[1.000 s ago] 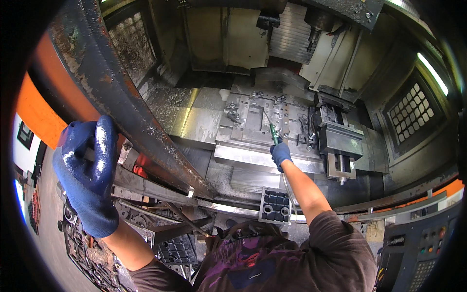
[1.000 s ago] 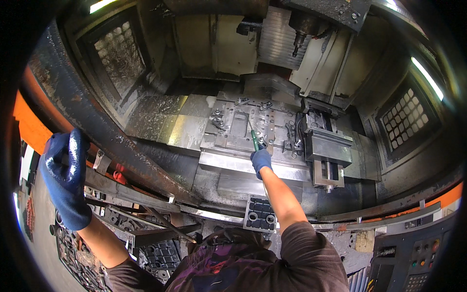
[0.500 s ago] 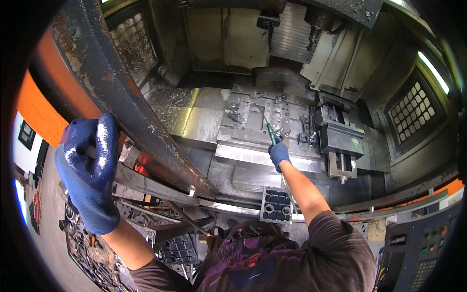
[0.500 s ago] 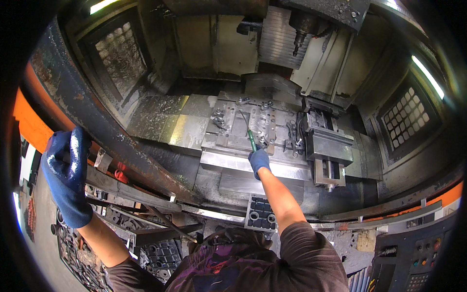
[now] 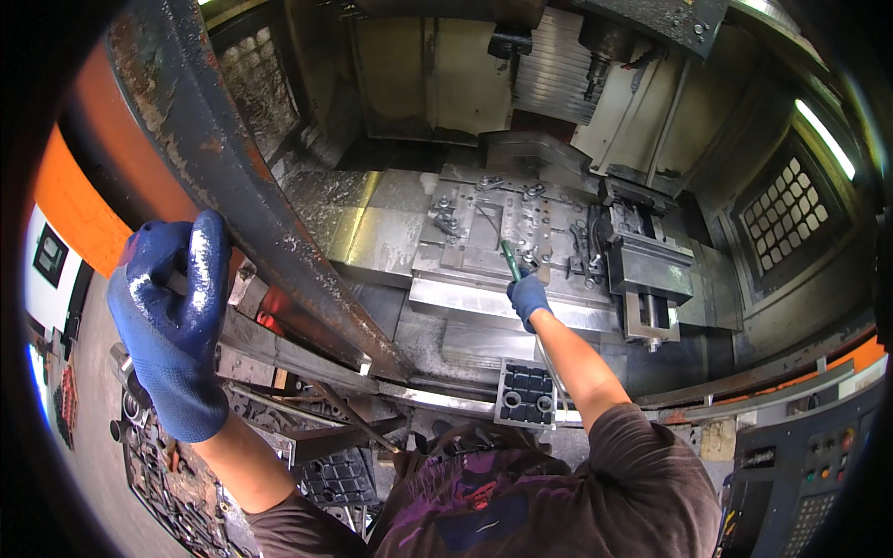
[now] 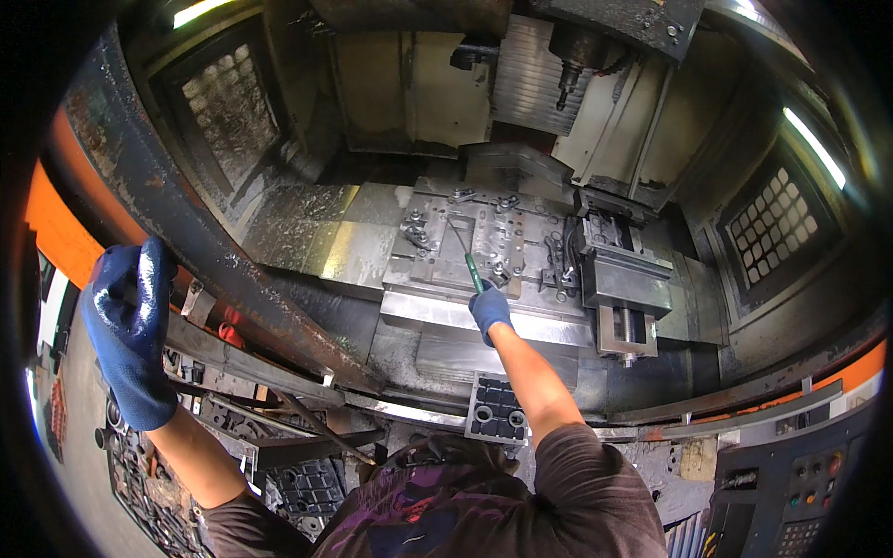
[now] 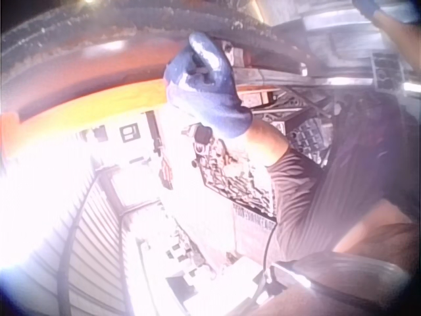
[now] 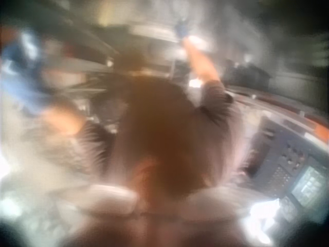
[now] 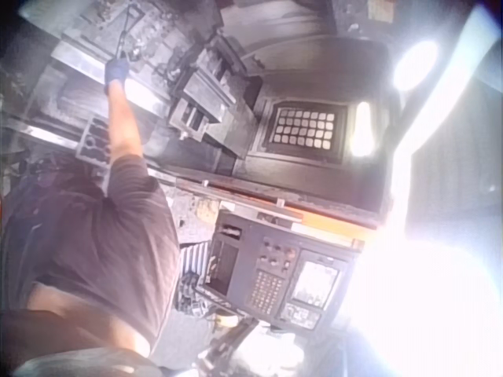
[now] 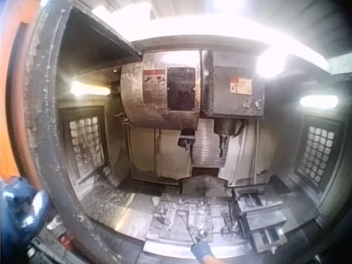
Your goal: The person cleans debris from a machine bed with a nozzle, places a metal workpiece into the fixture, and secures it with a wrench.
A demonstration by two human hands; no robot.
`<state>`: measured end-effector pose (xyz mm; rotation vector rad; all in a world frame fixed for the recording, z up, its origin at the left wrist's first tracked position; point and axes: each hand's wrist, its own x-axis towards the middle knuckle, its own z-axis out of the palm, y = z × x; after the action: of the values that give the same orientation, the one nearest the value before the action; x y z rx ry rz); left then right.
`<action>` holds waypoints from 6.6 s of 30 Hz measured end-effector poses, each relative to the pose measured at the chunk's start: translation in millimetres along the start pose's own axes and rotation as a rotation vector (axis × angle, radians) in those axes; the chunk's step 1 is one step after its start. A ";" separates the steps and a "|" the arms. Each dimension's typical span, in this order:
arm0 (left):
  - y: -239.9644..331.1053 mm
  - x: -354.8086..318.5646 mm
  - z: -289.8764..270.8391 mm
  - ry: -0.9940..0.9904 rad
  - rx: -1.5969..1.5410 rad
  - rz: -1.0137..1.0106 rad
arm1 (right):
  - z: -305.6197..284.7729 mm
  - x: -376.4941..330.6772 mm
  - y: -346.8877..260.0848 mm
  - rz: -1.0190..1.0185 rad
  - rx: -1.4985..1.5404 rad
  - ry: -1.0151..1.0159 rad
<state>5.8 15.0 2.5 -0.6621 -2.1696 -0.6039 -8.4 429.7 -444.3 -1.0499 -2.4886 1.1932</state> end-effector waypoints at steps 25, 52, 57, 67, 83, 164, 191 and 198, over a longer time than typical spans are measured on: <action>-1.9 -0.3 -0.3 0.003 0.015 0.013 | -7.7 2.2 -17.5 0.096 -0.016 -0.081; -5.5 -2.3 1.0 0.030 0.020 0.023 | -66.6 -114.1 -8.6 0.274 0.362 -0.274; -6.6 -2.3 -0.4 0.018 0.054 0.014 | -61.5 -116.9 -2.1 0.253 0.353 -0.287; 1.0 -3.1 0.0 0.042 0.004 0.022 | -59.9 -113.8 -8.7 0.243 0.362 -0.275; -3.6 -3.2 1.7 0.042 0.031 0.004 | -59.6 -114.5 -9.3 0.234 0.266 -0.272; -34.8 -10.4 5.7 0.003 -0.114 -0.145 | -260.1 -42.3 37.0 0.422 0.028 -0.437; -35.8 -28.0 18.2 0.173 -0.274 0.162 | -237.6 -42.0 -17.0 0.571 0.046 -0.359; -35.0 -20.8 18.9 0.188 -0.333 0.197 | -247.2 -31.7 -8.6 0.535 -0.014 -0.301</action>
<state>-14.5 -5.3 -32.0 -0.9429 -1.8200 -0.8932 119.8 555.2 -271.1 -1.7302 -2.5053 1.5761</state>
